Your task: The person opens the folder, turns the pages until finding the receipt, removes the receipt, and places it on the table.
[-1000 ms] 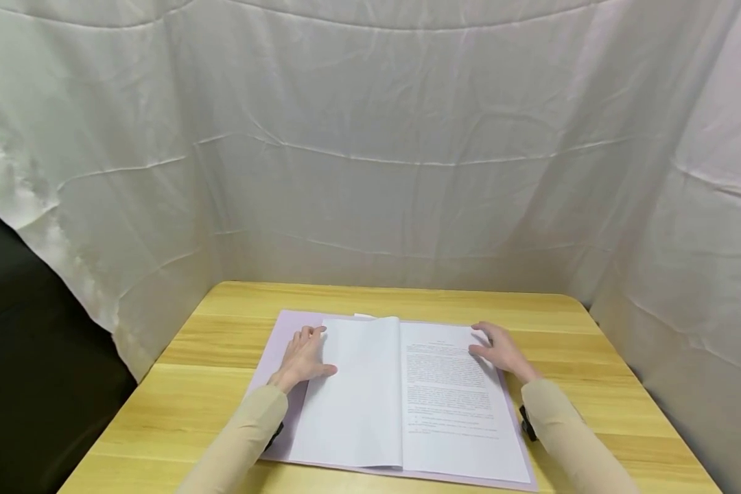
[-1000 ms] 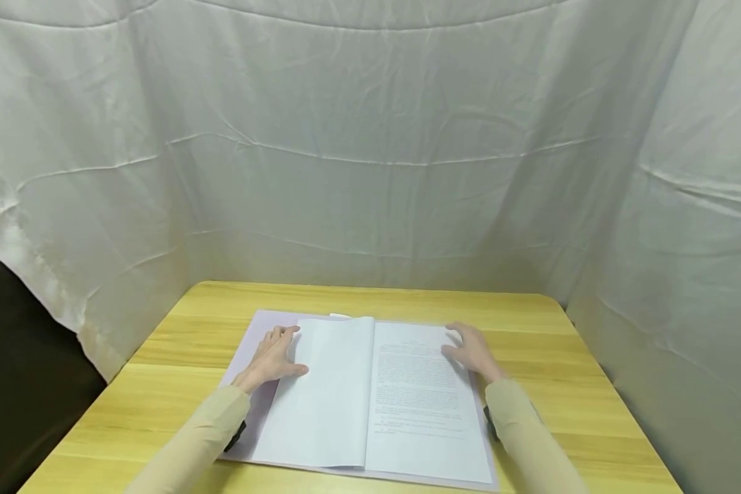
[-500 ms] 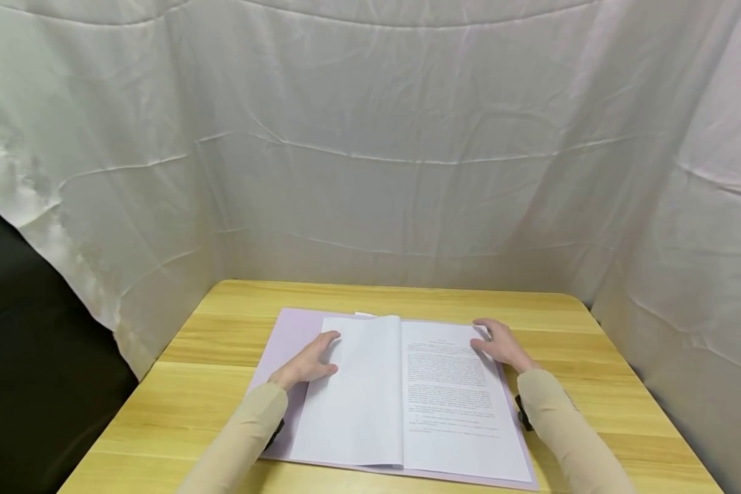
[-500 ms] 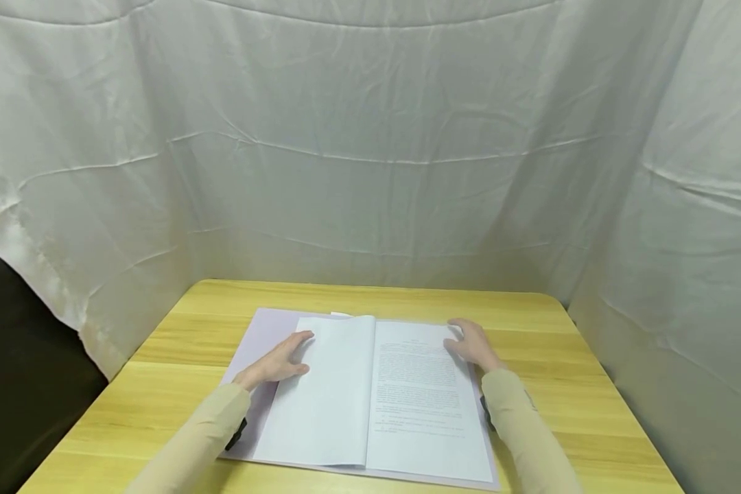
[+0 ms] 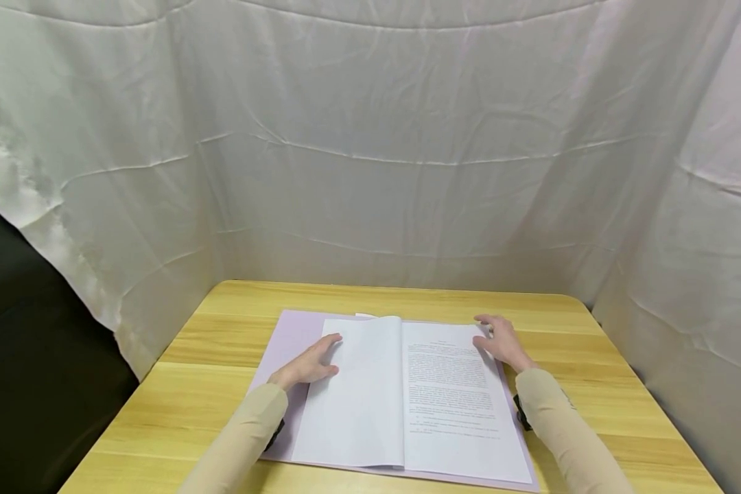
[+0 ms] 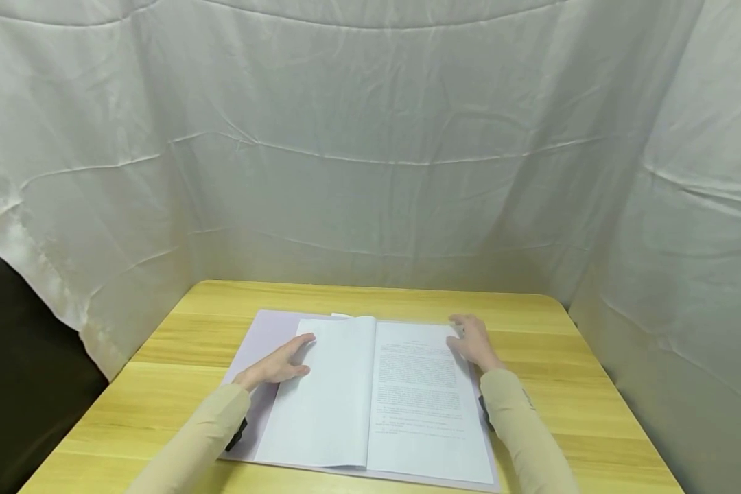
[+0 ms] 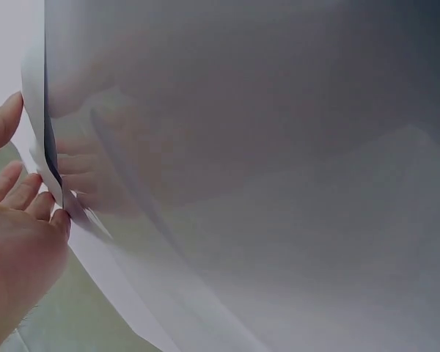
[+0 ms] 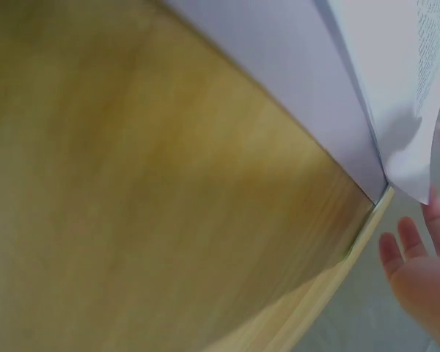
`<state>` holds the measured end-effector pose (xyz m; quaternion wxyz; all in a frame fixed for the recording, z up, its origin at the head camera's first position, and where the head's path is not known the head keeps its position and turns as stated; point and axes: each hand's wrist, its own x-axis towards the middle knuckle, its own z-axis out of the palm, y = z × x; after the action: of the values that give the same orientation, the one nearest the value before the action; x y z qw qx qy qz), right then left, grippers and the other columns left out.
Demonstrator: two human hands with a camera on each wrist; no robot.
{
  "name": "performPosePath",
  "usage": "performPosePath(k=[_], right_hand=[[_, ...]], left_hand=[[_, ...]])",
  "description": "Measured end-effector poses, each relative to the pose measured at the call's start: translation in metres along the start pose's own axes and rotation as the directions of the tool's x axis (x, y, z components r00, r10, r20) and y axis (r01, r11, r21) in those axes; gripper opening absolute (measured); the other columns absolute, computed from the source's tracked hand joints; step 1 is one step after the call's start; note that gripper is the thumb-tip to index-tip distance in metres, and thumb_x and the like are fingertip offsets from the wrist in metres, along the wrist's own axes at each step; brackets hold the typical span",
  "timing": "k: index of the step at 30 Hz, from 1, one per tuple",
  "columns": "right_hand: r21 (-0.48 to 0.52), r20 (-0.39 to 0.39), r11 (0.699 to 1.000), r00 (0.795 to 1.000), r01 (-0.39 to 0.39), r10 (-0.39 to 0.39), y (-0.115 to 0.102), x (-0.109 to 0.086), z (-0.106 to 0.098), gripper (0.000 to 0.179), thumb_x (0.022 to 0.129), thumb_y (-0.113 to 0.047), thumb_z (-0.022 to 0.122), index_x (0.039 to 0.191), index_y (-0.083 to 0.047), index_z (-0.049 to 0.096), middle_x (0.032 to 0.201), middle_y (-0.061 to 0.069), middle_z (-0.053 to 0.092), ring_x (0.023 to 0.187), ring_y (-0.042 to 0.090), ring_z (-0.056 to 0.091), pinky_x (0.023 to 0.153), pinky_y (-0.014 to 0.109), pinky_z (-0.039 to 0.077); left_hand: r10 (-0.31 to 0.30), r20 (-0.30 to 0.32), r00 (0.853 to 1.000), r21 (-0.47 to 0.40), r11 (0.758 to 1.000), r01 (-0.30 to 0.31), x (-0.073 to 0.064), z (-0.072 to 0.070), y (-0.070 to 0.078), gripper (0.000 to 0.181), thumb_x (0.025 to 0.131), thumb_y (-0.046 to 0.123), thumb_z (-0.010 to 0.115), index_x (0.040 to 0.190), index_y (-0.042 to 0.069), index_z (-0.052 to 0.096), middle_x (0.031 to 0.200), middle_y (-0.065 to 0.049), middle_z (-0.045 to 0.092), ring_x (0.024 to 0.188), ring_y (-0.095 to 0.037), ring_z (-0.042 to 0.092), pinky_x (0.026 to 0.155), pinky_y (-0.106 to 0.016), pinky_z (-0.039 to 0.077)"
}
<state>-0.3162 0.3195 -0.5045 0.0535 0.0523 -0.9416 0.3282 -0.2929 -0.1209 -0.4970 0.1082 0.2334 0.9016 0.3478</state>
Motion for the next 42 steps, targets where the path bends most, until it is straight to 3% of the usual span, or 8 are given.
performPosePath(k=[4,7,13,18,28,36,42], right_hand=[[0.011,-0.053,1.0,0.999,-0.013,0.013,-0.0015,0.0011,0.0005,0.053,0.089,-0.005,0.068,0.138,0.007,0.053,0.133,0.035,0.052,0.119,0.048,0.052,0.102,0.062,0.046],[0.033,-0.083,0.998,0.995,-0.054,0.057,-0.0034,0.0016,0.0008,0.052,0.09,-0.003,0.067,0.139,0.006,0.052,0.124,0.032,0.057,0.106,0.04,0.056,0.09,0.05,0.05],[0.059,-0.138,0.993,0.984,-0.104,0.112,-0.007,0.0009,-0.0014,0.042,0.091,-0.002,0.066,0.132,0.002,0.059,0.088,0.014,0.055,0.081,0.024,0.049,0.07,0.031,0.038],[0.027,-0.157,0.997,0.985,-0.071,0.074,-0.007,-0.001,-0.0038,0.035,0.094,-0.004,0.064,0.128,0.002,0.063,0.079,0.009,0.051,0.071,0.02,0.046,0.061,0.027,0.034],[-0.039,-0.174,0.999,0.985,-0.022,0.015,-0.0042,-0.0024,-0.0038,0.032,0.1,-0.011,0.058,0.131,-0.005,0.061,0.078,0.009,0.053,0.067,0.02,0.046,0.061,0.028,0.034],[-0.102,-0.205,0.995,0.978,0.013,-0.034,-0.0032,-0.0024,-0.0011,0.018,0.103,-0.013,0.054,0.119,-0.007,0.06,0.078,0.013,0.057,0.064,0.022,0.048,0.059,0.028,0.034],[-0.107,-0.245,0.994,0.969,-0.012,-0.014,-0.0064,-0.003,-0.0011,0.015,0.103,-0.018,0.055,0.108,-0.005,0.059,0.1,0.019,0.067,0.084,0.031,0.06,0.07,0.036,0.045]], left_hand=[[0.002,0.006,1.0,0.001,1.0,-0.002,0.0,0.0,0.0002,0.066,0.093,0.003,0.064,0.149,-0.01,0.033,0.158,-0.032,0.031,0.149,-0.049,0.027,0.125,-0.061,0.021],[-0.006,0.011,1.0,-0.003,1.0,0.006,0.0008,0.0003,-0.0002,0.066,0.093,0.003,0.064,0.15,-0.01,0.033,0.158,-0.032,0.031,0.149,-0.049,0.027,0.125,-0.061,0.021],[-0.02,0.019,1.0,-0.013,1.0,0.02,0.002,0.0003,-0.0005,0.066,0.094,0.003,0.065,0.15,-0.009,0.033,0.159,-0.031,0.031,0.15,-0.048,0.027,0.125,-0.06,0.021],[-0.018,0.022,1.0,-0.007,1.0,0.018,0.0021,-0.0001,-0.001,0.066,0.093,0.003,0.065,0.15,-0.009,0.033,0.159,-0.031,0.032,0.15,-0.048,0.027,0.125,-0.06,0.021],[-0.02,0.036,0.999,-0.004,1.0,0.02,0.0022,-0.0005,-0.0011,0.068,0.093,0.005,0.066,0.151,-0.009,0.032,0.159,-0.031,0.031,0.15,-0.048,0.027,0.125,-0.06,0.021],[-0.026,0.041,0.999,0.0,1.0,0.026,0.0001,-0.0011,-0.0001,0.069,0.093,0.006,0.066,0.151,-0.008,0.032,0.159,-0.03,0.031,0.15,-0.048,0.027,0.125,-0.06,0.021],[-0.015,0.043,0.999,-0.017,1.0,0.016,-0.0002,-0.0024,0.0001,0.07,0.093,0.005,0.066,0.152,-0.008,0.031,0.159,-0.031,0.03,0.15,-0.049,0.026,0.125,-0.061,0.02]])
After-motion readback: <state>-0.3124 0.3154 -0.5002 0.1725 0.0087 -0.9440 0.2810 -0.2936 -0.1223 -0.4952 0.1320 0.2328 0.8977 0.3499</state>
